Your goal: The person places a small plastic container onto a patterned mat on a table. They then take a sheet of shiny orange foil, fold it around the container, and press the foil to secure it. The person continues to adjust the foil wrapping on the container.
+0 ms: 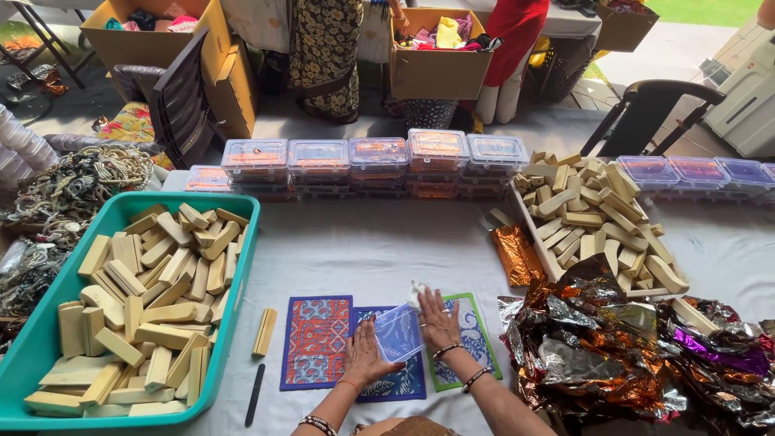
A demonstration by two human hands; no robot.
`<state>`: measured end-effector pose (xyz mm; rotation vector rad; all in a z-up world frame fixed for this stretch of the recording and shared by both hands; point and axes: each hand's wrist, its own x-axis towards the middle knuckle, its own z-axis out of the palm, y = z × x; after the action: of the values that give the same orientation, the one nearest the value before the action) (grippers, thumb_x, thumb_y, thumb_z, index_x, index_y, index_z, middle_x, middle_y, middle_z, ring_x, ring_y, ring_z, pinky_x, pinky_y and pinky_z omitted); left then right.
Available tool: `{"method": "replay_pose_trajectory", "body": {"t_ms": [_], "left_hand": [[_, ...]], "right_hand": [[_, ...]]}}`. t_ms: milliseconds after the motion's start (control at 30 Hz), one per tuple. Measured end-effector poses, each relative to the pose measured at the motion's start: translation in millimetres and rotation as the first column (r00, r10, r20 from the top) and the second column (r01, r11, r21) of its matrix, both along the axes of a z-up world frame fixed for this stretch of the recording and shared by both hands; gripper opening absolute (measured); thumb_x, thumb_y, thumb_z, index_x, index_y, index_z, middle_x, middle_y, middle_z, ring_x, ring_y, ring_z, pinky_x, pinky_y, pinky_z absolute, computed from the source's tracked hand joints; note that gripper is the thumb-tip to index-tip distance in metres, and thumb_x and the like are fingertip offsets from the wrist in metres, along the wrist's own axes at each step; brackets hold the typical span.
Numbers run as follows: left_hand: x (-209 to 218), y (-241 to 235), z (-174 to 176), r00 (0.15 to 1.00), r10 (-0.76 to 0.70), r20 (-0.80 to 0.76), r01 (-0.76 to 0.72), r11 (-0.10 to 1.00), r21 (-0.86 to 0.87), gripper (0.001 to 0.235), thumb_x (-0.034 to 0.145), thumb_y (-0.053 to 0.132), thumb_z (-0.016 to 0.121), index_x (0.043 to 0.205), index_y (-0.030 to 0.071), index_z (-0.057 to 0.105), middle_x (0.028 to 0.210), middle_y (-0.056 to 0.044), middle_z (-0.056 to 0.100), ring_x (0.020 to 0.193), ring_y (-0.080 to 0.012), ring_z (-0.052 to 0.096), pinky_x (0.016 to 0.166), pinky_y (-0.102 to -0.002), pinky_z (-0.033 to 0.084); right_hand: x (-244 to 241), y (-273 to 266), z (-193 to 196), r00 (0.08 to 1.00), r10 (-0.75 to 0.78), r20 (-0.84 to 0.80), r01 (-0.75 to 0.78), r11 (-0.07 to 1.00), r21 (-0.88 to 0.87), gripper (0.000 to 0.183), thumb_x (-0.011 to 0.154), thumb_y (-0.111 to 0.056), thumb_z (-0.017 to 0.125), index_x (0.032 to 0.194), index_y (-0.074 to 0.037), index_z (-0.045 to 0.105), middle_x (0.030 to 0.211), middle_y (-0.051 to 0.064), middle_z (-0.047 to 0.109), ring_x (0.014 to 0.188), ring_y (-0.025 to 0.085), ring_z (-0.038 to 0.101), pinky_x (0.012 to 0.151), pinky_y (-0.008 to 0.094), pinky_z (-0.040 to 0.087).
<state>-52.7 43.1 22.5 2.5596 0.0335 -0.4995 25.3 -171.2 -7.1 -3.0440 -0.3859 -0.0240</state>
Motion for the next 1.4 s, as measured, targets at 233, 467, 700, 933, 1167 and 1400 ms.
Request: {"method": "replay_pose_trajectory", "body": {"t_ms": [233,467,700,933,1167,1400], "left_hand": [[18.7,1.6,-133.8,0.877,-0.116,0.467,0.011,0.975,0.222,0.135,0.071,0.073,0.081,0.156,0.003,0.003,0.158,-0.020,0.020,0.145,-0.0322,0.016,0.109,-0.052,0.015],[1.2,1.3,-5.2,0.999,-0.007,0.050,0.008,1.000,-0.009,0.150,0.055,0.074,0.087,0.161,0.012,0.001,0.166,-0.014,0.019,0.156,-0.0282,0.016,0.124,-0.048,0.016],[2.4,2.9,-3.1,0.999,-0.002,0.035,0.002,1.000,-0.024,0.151,0.055,0.075,0.087,0.162,0.012,0.001,0.167,-0.014,0.016,0.157,-0.0286,0.013,0.125,-0.048,0.014],[-0.9,0.0,-0.4,0.999,-0.004,0.052,0.004,1.000,-0.001,0.153,0.053,0.080,0.086,0.161,0.009,0.003,0.169,-0.016,0.011,0.157,-0.0292,0.010,0.124,-0.048,0.015],[-34.0,-20.9,-14.0,0.993,0.045,0.106,-0.004,0.936,-0.351,0.086,0.079,0.064,0.076,0.138,0.008,0.047,0.132,-0.012,0.062,0.117,-0.0242,0.064,0.099,-0.038,0.050],[-22.5,-31.1,6.2,0.829,0.035,0.558,0.259,0.860,-0.439,0.029,0.085,0.015,0.071,0.115,0.012,0.071,0.109,-0.011,0.076,0.097,-0.0300,0.074,0.080,-0.040,0.059]], "right_hand": [[-73.0,52.9,16.5,0.955,0.257,-0.151,-0.242,0.964,0.111,0.060,0.105,-0.033,0.041,0.160,-0.020,0.024,0.170,0.001,0.021,0.156,0.024,0.019,0.121,0.066,0.002],[-23.6,-25.7,-14.1,0.997,0.058,0.055,-0.064,0.990,0.126,0.054,0.101,-0.030,0.048,0.154,-0.031,0.038,0.164,0.000,0.033,0.151,0.025,0.029,0.118,0.063,0.015],[-32.1,-37.0,-45.4,0.961,-0.260,0.094,0.152,0.779,0.608,0.038,0.101,-0.026,0.049,0.138,-0.022,0.056,0.138,0.007,0.065,0.119,0.033,0.069,0.096,0.041,0.056],[-95.3,-2.4,-16.1,0.552,-0.371,-0.747,0.787,-0.066,0.614,0.035,0.104,-0.025,0.047,0.133,-0.008,0.054,0.110,0.015,0.069,0.092,0.042,0.070,0.081,0.057,0.057],[-9.0,-44.2,-88.6,0.867,-0.353,-0.350,0.445,0.236,0.864,0.033,0.096,-0.019,0.063,0.125,-0.003,0.066,0.111,0.013,0.077,0.099,0.025,0.073,0.089,0.037,0.055],[2.3,4.2,34.9,0.979,-0.201,0.038,0.125,0.737,0.665,0.033,0.098,-0.019,0.058,0.129,-0.013,0.066,0.120,0.013,0.072,0.109,0.033,0.069,0.091,0.043,0.055]]}}
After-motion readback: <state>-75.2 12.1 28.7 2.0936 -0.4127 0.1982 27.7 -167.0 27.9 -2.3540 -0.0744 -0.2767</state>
